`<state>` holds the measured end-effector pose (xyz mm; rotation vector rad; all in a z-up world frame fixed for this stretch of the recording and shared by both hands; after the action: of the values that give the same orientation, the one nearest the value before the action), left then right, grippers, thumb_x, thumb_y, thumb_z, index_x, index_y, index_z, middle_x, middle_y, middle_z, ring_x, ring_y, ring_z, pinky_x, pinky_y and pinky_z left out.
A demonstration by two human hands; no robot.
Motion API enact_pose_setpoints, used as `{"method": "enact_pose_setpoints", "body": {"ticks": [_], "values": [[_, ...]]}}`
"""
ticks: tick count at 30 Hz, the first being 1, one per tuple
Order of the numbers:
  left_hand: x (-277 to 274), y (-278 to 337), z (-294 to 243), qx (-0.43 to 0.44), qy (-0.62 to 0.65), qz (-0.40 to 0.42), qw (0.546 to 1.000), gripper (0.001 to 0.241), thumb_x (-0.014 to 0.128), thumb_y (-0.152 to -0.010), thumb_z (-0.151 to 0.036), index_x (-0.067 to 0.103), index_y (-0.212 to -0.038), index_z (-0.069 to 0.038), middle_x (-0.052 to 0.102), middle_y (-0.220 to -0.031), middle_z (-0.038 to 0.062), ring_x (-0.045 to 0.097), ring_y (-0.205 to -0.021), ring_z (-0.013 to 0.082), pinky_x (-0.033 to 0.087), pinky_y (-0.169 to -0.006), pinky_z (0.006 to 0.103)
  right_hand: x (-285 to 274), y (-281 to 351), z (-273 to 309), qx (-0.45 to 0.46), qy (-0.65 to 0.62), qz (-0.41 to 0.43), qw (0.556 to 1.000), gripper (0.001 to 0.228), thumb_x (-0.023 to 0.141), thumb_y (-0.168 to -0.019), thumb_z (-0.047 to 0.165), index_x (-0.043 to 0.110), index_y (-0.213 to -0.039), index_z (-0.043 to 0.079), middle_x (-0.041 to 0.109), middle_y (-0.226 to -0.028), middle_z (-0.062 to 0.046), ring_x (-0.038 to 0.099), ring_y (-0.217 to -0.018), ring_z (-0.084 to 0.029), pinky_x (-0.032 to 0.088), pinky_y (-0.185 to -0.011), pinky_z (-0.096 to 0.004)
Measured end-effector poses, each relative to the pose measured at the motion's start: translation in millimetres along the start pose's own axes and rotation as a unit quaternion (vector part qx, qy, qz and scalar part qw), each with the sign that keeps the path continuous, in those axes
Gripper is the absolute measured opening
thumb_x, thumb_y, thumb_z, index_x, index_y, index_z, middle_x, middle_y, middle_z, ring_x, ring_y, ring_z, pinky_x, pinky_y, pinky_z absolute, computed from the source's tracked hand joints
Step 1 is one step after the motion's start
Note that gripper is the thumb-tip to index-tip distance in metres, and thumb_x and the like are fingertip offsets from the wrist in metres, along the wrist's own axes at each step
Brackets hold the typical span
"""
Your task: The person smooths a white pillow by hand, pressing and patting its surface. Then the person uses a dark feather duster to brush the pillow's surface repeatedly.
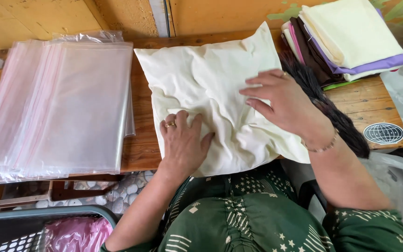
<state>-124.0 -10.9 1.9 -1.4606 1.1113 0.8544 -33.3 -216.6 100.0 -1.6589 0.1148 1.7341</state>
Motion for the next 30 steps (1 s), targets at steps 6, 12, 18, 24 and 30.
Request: {"method": "enact_pose_setpoints", "body": {"ticks": [6,12,18,24,30], "values": [[-14,-29,-20,-0.042,-0.011,0.281,0.959,0.102,0.055,-0.075,-0.056,0.009,-0.148,-0.002,0.006,-0.152,0.027,0.005,-0.134,0.0560,0.012,-0.103,0.0691,88,-57,-39,0.223,0.000,0.239,0.945,0.120,0.077,-0.055,0.043,0.009,-0.152,0.023,0.014,-0.154,-0.016,0.008,-0.140,-0.044,0.014,-0.112,-0.055],[45,-30,-9,0.057,0.032,-0.047,0.997,0.055,0.058,-0.064,-0.010,0.047,-0.118,-0.002,0.046,-0.100,0.013,0.058,-0.084,0.0378,0.053,-0.068,0.0456,109,-63,-21,0.208,0.072,0.199,0.955,0.094,0.078,-0.056,0.020,0.036,-0.141,0.013,0.052,-0.119,-0.013,0.048,-0.118,-0.040,0.036,-0.096,-0.049],[3,-23,65,-0.019,-0.046,-0.258,0.965,0.037,0.056,-0.057,-0.005,0.056,-0.091,-0.019,0.045,-0.095,0.003,0.042,-0.098,0.0305,0.034,-0.090,0.0438,91,-13,-47,0.233,0.016,0.053,0.971,0.037,0.066,-0.079,0.044,0.055,-0.097,0.014,0.063,-0.076,-0.017,0.063,-0.082,-0.041,0.046,-0.067,-0.050],[-39,-11,35,-0.023,0.084,-0.241,0.967,0.045,0.079,-0.065,-0.019,0.053,-0.100,-0.011,0.042,-0.103,0.008,0.042,-0.103,0.0303,0.030,-0.096,0.0433,27,-10,-24,0.254,-0.175,0.028,0.951,0.061,0.068,-0.080,0.050,0.060,-0.116,0.001,0.061,-0.107,-0.027,0.055,-0.100,-0.052,0.045,-0.082,-0.055],[6,-2,-7,-0.077,-0.030,0.056,0.995,0.086,0.036,-0.087,-0.068,0.022,-0.146,-0.007,0.011,-0.150,0.026,0.012,-0.130,0.0598,0.024,-0.086,0.0789,18,-22,-40,0.340,0.007,0.175,0.924,0.080,0.059,-0.083,0.053,0.031,-0.143,0.007,0.037,-0.131,-0.025,0.036,-0.118,-0.049,0.029,-0.101,-0.055]]}}
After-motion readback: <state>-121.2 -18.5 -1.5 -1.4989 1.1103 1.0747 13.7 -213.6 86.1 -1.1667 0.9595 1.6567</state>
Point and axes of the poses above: each hand's wrist, its own y-axis away from the middle knuckle, its own x-axis out of the palm, z = x × y, the point moved 3 cm from there along -y, towards the middle knuckle
